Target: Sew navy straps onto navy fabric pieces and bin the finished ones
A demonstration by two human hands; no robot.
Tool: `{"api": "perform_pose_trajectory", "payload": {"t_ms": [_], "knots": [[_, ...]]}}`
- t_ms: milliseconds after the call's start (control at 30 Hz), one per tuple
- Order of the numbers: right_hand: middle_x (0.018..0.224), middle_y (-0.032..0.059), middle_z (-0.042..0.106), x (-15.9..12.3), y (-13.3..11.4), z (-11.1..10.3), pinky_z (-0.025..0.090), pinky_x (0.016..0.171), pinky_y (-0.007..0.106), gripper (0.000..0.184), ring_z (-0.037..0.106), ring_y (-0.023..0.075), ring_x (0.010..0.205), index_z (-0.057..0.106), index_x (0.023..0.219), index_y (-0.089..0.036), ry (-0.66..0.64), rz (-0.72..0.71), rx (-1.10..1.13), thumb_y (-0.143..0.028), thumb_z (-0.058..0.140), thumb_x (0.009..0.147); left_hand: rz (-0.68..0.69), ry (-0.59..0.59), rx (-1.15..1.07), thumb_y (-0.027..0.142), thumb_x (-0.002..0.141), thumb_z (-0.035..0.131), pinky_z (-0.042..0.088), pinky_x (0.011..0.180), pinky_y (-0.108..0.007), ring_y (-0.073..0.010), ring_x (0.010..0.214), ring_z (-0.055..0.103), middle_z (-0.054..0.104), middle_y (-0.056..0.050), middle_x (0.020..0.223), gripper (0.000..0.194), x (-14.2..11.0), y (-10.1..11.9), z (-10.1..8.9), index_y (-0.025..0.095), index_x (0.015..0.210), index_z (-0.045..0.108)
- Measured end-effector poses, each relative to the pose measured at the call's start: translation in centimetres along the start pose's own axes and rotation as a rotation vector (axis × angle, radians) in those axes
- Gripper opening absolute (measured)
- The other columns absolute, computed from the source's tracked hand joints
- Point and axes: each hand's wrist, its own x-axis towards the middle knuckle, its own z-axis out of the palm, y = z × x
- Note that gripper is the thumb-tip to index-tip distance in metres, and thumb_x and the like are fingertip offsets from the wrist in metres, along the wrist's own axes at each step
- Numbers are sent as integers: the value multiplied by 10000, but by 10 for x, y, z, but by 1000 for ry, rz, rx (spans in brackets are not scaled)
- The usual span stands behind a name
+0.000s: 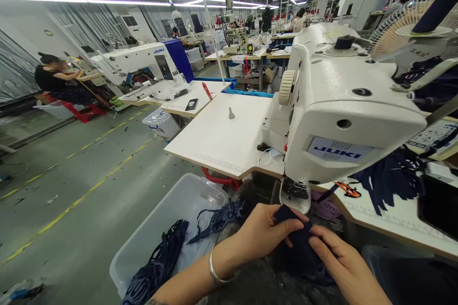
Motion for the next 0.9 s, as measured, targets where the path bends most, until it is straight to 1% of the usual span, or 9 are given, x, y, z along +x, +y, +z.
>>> {"api": "perform_pose_trajectory", "payload": {"t_ms": [100,200,333,367,433,533,633,767,900], "knots": [[867,54,698,4,-3,-3,536,679,240,446,665,224,842,660,1111,-235,125,59,93,-577,541,851,11,6,-41,423,818,679,523,562,-218,-106,575,620,703,-60,970,427,9,2,8,161,1153,643],[717,7,611,18,-6,-6,474,580,228,404,595,172,674,633,996,-228,301,73,64,-592,565,833,100,169,248,383,868,640,531,582,-230,-135,614,643,688,-16,819,464,15,-2,8,202,1285,544],[673,-15,539,43,-7,-8,426,593,248,379,514,146,631,597,879,-216,292,24,16,-591,555,840,645,562,912,319,948,553,502,903,-337,-213,1039,624,656,-107,1105,359,18,-16,0,181,1279,537],[677,-15,537,47,-7,-7,426,602,253,373,514,147,637,591,884,-214,279,20,24,-583,556,843,774,544,1047,294,961,534,452,989,-345,-214,1140,579,634,-116,1180,323,17,-19,-2,175,1261,548],[694,-10,549,53,-6,-6,438,619,257,349,530,150,656,572,887,-213,269,6,57,-559,575,841,905,360,1250,274,985,492,359,1086,-322,-184,1241,514,616,-93,1250,294,15,-23,-6,173,1254,555],[741,1,575,56,-2,-7,444,585,244,321,553,153,678,542,932,-218,315,-30,77,-526,577,851,845,144,1416,233,1001,442,295,1123,-323,-168,1313,451,567,-75,1345,342,12,-30,-10,175,1332,507],[821,27,621,55,3,-12,451,546,241,360,596,177,744,553,1096,-228,283,-60,-15,-520,525,886,766,165,1457,198,997,437,241,1135,-389,-204,1384,364,469,-66,1451,385,12,-38,-14,222,1380,470],[1179,70,637,54,7,-18,527,770,312,393,597,242,1077,597,1199,-270,273,-145,-150,-508,498,902,751,212,1447,245,1008,433,179,1142,-402,-212,1416,310,402,-54,1500,392,11,-45,-14,258,1399,448],[1200,55,626,52,5,-19,517,866,364,325,610,244,1049,643,1133,-287,356,-194,-205,-481,538,895,737,259,1445,265,998,477,180,1135,-376,-208,1409,327,450,-80,1466,408,11,-45,-10,227,1403,443]]}}
